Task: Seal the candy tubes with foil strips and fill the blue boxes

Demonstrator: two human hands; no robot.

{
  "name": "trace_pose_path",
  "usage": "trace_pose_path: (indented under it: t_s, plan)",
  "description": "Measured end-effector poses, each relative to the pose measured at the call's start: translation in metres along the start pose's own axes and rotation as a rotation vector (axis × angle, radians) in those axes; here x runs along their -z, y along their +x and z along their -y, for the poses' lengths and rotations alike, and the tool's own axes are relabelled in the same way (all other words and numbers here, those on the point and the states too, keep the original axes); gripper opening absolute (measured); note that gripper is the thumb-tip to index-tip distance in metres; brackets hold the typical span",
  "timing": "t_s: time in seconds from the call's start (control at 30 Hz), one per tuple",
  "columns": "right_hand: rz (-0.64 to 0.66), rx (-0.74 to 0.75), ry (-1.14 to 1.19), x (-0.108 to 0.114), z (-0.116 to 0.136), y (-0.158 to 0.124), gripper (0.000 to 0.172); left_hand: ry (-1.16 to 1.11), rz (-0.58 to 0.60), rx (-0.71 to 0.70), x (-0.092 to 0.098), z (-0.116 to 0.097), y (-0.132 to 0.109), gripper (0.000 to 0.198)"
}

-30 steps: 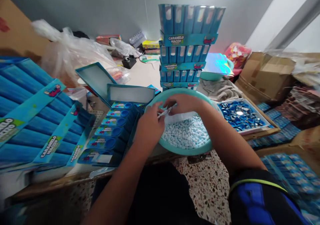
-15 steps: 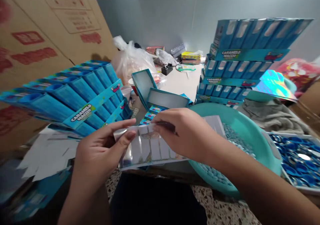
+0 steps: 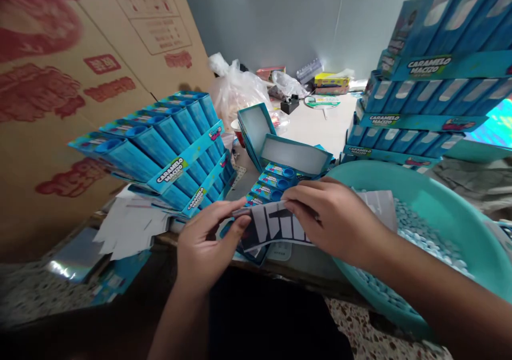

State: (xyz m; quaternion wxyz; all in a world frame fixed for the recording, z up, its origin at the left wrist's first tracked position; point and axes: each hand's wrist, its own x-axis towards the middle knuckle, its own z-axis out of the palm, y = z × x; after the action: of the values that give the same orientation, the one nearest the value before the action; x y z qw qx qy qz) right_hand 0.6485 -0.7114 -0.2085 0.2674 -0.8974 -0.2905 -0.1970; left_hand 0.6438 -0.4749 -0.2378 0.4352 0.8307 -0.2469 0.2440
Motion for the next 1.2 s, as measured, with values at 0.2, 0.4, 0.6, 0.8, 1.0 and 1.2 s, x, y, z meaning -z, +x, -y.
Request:
trace_pose_path:
  t_s: [0.2, 0.4, 0.6, 0.8, 1.0, 1.2]
  plan:
    - [0.016, 0.069, -0.046, -0.001, 0.002, -0.004, 0.022, 0.241, -0.098, -0.172, -0.003, 0.004, -0.003, 0.021]
    - [-0.011, 0.058, -0.065, 0.000, 0.003, -0.007, 0.022, 0.467, -0.110, -0.434, -0.001, 0.013, -0.009, 0.038]
    - [-0.067, -0.022, -0.038, -0.003, -0.004, -0.012, 0.020, 0.501, -0.042, -0.474, -0.003, 0.009, -0.017, 0.038]
    - [-0.108, -0.103, -0.081, 0.013, -0.006, -0.004, 0.020, 0.090, 0.046, -0.400, -0.008, 0.000, -0.029, 0.025]
    - [-0.145, -0.397, -0.127, 0.067, -0.032, -0.017, 0.009, -0.401, 0.006, 0.075, 0.001, -0.007, -0.029, 0.013]
    - [0.285, -0.457, -0.011, 0.061, -0.090, -0.053, 0.014, -0.545, -0.136, 0.355, 0.021, -0.003, -0.025, 0.015]
